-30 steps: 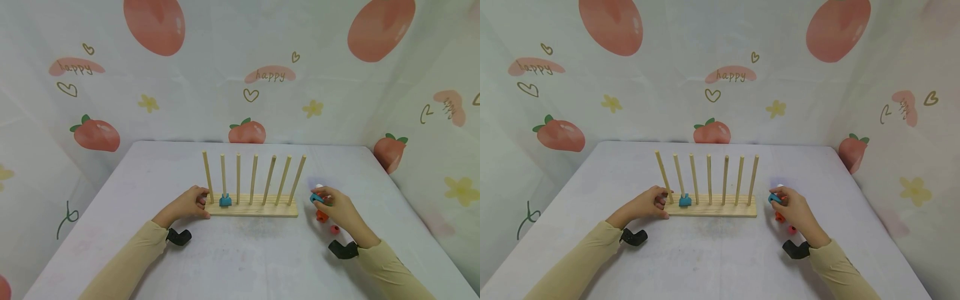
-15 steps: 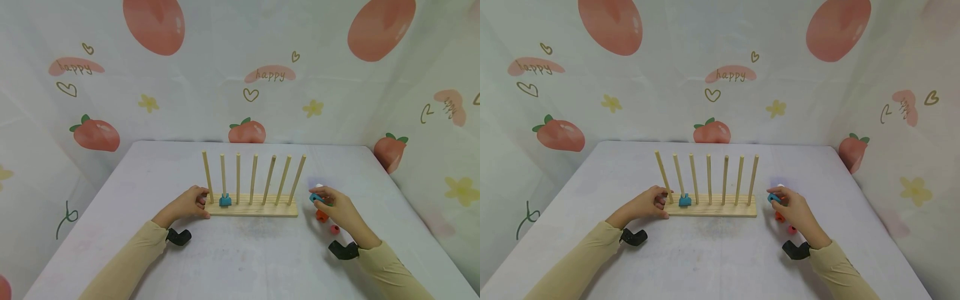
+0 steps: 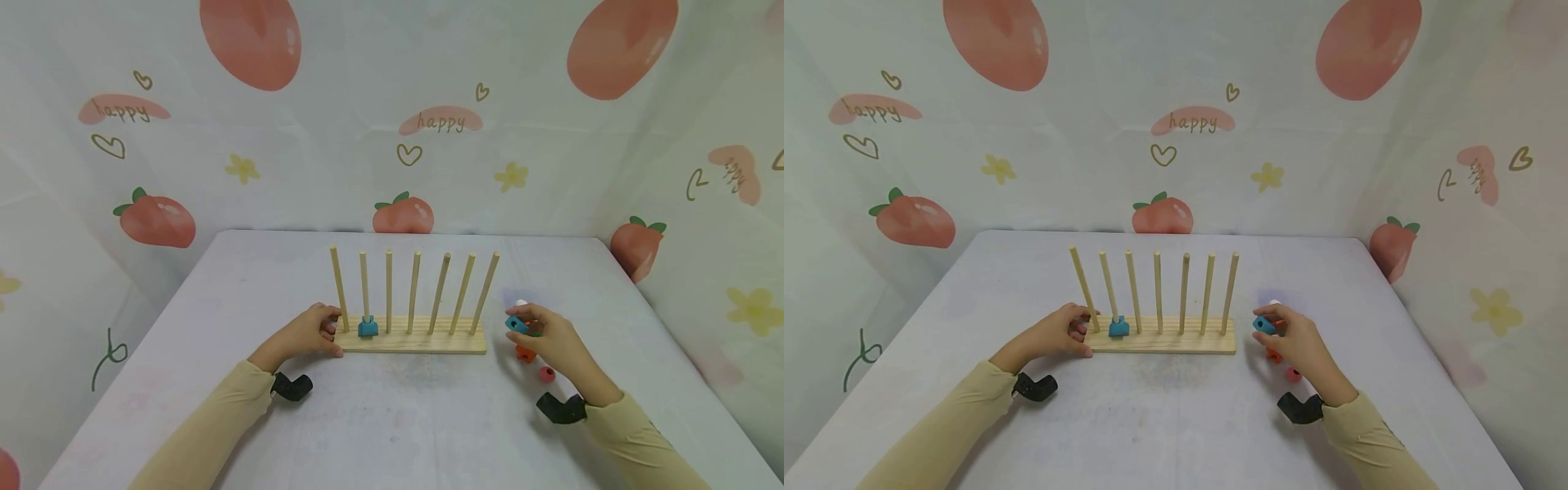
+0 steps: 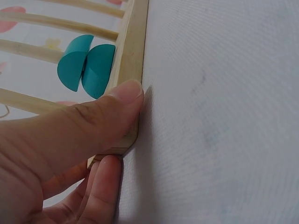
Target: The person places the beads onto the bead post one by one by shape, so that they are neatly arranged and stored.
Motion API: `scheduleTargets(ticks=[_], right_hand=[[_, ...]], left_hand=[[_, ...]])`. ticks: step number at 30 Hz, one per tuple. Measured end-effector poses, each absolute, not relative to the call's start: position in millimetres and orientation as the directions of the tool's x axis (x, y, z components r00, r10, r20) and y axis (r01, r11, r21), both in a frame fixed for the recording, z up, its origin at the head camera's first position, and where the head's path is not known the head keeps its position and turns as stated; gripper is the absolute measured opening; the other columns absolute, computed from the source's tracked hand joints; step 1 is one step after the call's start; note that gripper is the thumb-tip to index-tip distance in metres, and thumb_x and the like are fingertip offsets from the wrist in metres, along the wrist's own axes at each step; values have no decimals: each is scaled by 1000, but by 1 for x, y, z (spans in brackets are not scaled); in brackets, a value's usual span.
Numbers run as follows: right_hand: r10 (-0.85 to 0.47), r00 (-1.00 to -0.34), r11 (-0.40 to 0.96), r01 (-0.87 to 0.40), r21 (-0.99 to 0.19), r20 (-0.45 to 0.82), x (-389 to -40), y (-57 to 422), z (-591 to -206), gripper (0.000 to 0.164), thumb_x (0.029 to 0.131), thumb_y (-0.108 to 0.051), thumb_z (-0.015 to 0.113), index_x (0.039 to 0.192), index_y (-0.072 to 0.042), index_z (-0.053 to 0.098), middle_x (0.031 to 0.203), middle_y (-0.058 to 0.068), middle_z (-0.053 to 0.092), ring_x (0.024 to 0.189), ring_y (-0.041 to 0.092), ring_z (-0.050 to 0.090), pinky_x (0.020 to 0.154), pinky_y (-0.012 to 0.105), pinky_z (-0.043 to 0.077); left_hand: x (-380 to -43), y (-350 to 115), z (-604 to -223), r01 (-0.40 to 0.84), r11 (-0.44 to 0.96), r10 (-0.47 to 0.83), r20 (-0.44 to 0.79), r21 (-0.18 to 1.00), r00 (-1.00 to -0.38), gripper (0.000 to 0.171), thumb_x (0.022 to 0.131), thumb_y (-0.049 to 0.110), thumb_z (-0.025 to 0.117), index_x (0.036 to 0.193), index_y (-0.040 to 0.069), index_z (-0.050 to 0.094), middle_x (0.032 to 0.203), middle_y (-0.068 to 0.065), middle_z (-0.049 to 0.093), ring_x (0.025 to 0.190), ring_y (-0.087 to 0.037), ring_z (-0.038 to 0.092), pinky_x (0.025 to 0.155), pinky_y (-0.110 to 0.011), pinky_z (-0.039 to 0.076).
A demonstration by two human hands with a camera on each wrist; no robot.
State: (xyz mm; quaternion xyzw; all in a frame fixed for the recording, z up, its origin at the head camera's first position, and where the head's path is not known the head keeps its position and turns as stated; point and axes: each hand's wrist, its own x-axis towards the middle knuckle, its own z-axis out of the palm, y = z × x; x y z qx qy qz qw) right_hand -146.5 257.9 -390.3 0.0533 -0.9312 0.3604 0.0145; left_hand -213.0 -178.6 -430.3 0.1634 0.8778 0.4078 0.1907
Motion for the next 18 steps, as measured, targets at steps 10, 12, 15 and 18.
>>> scheduleTargets(ticks=[10, 12, 15, 18], right_hand=[[-103, -994, 747, -108, -656, 46, -147, 258, -388, 38, 91, -16, 67, 127, -5, 61, 111, 13, 69, 99, 29, 66, 87, 47, 53], [-97, -995, 744, -93, -661, 30, -147, 257, -387, 40, 92, -17, 66, 130, -5, 59, 114, 14, 68, 102, 31, 65, 91, 52, 50], [-86, -996, 733, -68, -677, 7, -147, 256, -385, 42, 93, -20, 66, 131, -6, 56, 119, 16, 66, 107, 34, 64, 95, 55, 47], [-80, -997, 714, -59, -698, 2, -146, 255, -383, 39, 92, -21, 67, 127, -5, 56, 120, 17, 66, 111, 35, 63, 96, 54, 47]], left_hand=[[-214, -180, -430, 143, 617, 446, -194, 774, -874, 87, 68, 12, 89, 138, -10, 42, 118, -18, 47, 97, -21, 56, 82, -32, 51], [-214, -180, -430, 138, 618, 443, -197, 774, -875, 87, 68, 12, 89, 138, -9, 42, 119, -18, 47, 97, -21, 56, 82, -32, 51], [-214, -180, -431, 132, 619, 439, -201, 774, -876, 87, 68, 12, 89, 138, -9, 43, 119, -18, 47, 98, -21, 56, 83, -32, 52], [-214, -180, -432, 126, 618, 435, -204, 776, -877, 87, 68, 12, 89, 138, -8, 43, 120, -18, 47, 99, -22, 57, 83, -32, 52]])
